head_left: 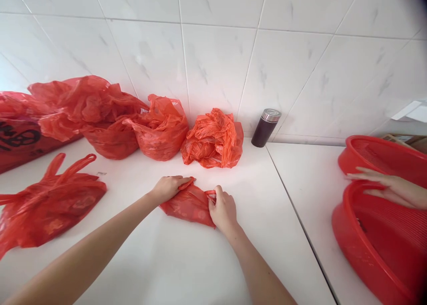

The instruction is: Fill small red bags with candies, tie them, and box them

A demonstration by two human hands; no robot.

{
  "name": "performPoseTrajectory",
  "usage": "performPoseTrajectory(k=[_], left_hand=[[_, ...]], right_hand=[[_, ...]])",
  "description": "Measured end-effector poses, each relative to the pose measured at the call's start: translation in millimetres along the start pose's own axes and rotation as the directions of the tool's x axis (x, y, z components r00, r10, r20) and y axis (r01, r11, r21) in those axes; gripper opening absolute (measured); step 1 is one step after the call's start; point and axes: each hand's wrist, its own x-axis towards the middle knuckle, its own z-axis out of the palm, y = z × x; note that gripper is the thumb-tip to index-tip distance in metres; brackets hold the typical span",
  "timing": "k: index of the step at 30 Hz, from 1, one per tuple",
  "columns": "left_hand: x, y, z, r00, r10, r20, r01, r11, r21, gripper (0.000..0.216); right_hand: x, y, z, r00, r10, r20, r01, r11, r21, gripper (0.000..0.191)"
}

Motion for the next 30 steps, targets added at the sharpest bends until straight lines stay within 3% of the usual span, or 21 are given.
performPoseTrajectory(k=[8,14,17,22,26,30], left_hand=[[-0.1,1.0,-0.3,0.999,-0.03,-0.011,0.029,0.994,-0.106,0.045],[-0.2,-3.2,-0.4,0.994,-0.108,0.002,0.101,0.919,-0.382,0.039],[-0.5,-5.0,-14.7,0.987,-0.123,0.099,0.158,0.797,-0.584,0.049],[-6.6,-4.4,-39.1,0.956,-0.064,0.288,0.279,0.508,-0.815,0.057],[-14.6,-12.4,-36.6,0.95,-0.135,0.281,0.31,0.333,-0.891,0.051],[-25.7,-30.4,-35.9,0.942,-0.196,0.272,0.315,0.24,-0.918,0.037]], right_hand=[[-1.8,0.7,-0.5,1.0,-0.009,-0.005,0.009,1.0,-0.014,0.016],[-1.2,4.0,1.1,0.999,-0.022,-0.023,0.022,1.0,-0.002,0.012],[-1.2,6.0,1.1,0.999,-0.017,-0.052,0.022,0.996,0.084,0.007],[1.4,7.6,-2.4,0.996,0.078,-0.036,-0.061,0.935,0.351,0.03],[7.0,13.5,-5.5,0.978,0.201,-0.054,-0.161,0.896,0.414,0.031],[10.0,18.2,-7.8,0.966,0.25,-0.063,-0.197,0.872,0.448,0.031]])
